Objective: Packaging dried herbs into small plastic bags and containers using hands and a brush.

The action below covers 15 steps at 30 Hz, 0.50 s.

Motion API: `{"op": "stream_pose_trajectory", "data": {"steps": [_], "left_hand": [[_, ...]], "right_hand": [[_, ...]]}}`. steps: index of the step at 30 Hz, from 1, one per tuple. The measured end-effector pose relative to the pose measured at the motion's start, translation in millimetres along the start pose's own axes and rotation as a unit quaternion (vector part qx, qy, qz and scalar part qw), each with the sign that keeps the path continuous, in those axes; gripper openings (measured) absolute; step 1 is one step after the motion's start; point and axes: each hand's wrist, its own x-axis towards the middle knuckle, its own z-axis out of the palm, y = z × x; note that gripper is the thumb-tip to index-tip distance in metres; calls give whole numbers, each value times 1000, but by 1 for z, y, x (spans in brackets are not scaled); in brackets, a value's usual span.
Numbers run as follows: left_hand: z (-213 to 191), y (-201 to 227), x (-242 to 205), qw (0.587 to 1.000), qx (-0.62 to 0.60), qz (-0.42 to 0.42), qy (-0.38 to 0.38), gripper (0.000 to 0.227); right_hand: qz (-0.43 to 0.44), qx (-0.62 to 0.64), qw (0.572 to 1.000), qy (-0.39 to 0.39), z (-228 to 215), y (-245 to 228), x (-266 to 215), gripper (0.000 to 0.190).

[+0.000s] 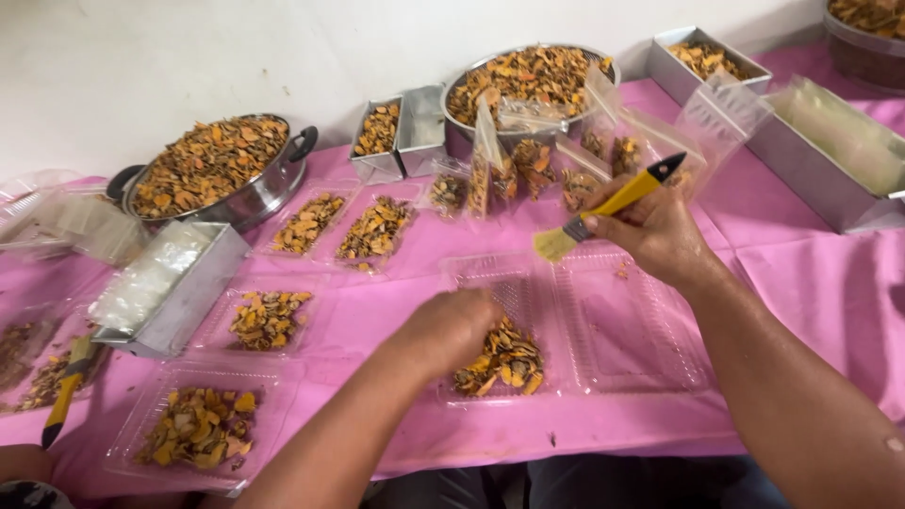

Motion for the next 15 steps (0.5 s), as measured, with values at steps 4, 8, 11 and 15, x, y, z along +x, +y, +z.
{"op": "stream_pose_trajectory", "data": {"steps": [4,8,11,15], "left_hand": [[-23,32,-39,1000,-3,21,4,34],[-7,34,-84,981,-46,65,179,66],[30,47,-103,963,12,100,251,57],[72,61,-106,924,45,99,366,26]], "right_hand": [[-29,-70,996,-54,7,-5,-8,21],[-161,-235,952,-115,23,-34,-26,25],[-253,-530,791,-171,19,-31,-50,31],[-79,-635,723,-259,20,-15,-81,61]]}}
